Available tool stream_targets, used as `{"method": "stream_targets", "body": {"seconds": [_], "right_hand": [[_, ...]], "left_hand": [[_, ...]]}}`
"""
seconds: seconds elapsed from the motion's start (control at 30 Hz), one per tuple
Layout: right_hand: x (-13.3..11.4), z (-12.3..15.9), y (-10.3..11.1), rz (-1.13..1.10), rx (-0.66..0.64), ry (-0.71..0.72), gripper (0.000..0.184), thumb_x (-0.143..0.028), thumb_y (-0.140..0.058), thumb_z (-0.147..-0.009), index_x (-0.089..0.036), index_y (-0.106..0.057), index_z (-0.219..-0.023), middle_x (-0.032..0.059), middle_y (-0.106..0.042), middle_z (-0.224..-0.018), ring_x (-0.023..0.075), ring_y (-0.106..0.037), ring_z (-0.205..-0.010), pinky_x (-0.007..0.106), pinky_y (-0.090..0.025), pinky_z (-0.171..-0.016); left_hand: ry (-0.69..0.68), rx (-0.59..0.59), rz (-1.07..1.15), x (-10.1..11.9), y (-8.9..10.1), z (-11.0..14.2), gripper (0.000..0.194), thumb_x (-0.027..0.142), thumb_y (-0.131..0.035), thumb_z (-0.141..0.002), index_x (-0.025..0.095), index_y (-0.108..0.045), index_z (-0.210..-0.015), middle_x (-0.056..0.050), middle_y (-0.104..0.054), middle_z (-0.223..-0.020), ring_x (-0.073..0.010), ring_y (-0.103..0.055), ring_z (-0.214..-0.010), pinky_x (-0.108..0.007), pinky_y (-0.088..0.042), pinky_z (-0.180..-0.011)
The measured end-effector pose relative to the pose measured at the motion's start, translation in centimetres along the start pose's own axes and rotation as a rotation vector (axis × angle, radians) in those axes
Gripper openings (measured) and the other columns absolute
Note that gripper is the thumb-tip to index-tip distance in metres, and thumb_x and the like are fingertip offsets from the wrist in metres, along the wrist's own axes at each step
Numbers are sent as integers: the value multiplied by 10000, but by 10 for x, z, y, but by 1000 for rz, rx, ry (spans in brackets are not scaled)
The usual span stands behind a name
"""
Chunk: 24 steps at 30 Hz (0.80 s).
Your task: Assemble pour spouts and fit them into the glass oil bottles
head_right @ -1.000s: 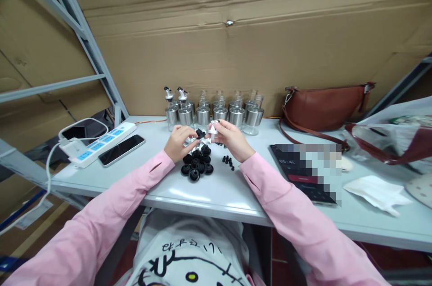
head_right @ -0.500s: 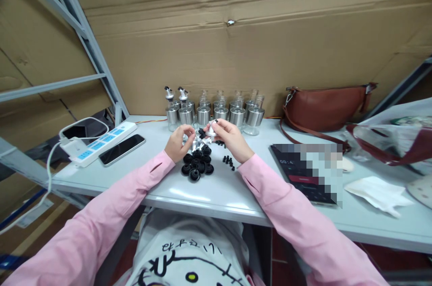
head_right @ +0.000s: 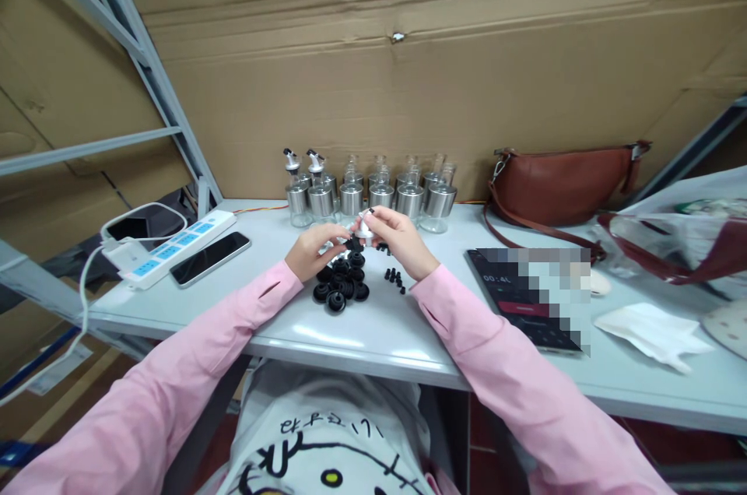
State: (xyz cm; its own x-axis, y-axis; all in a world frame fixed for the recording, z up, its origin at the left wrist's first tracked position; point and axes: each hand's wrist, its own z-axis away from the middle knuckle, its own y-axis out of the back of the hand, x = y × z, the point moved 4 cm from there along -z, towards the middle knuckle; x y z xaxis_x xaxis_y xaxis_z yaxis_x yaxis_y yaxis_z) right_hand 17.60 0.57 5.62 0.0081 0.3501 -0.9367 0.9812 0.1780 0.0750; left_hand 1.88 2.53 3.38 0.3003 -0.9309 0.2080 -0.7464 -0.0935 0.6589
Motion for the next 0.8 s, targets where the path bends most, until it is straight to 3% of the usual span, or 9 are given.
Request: {"method": "stream_targets", "body": {"seconds": [0.13,0.33,0.5,0.8], "right_hand": [[1,0,2,-19,27,-8,275,-480,-617,-757,-207,-621,-783,6,-639,-795,122,-554,-629,241,-411,-563],[1,-1,3,-57,87,31,303,-506,-637,-728,-207,-630,-775,11,-616,-822,137,-553,-699,252,-438,-610],[1,-2,8,-20,193,111,299,-503,-646,-716,-214,-632,-790,-3,-573,-771,111,-477,-615,250,-406,-566],[1,-3,7,1,198,66,331,-515,-657,-685,-209,-602,-799,-5,-558,-701,126,-488,-611,273,-412,-584]], "left_hand": [[-56,-9,-11,4,-2,0,194,282,-408,-922,167,-560,-961,-72,-649,-976,-138,-620,-845,-267,-498,-755],[-50,70,-51,9,1,0,86,220,-483,-865,161,-527,-910,-34,-639,-872,-87,-559,-597,-256,-469,-687],[-25,100,-43,10,3,-1,80,214,-488,-847,168,-510,-908,-21,-624,-849,-81,-545,-584,-257,-449,-689],[15,90,-48,9,4,-1,89,254,-485,-847,180,-494,-896,4,-607,-799,-86,-550,-590,-261,-439,-695]]}}
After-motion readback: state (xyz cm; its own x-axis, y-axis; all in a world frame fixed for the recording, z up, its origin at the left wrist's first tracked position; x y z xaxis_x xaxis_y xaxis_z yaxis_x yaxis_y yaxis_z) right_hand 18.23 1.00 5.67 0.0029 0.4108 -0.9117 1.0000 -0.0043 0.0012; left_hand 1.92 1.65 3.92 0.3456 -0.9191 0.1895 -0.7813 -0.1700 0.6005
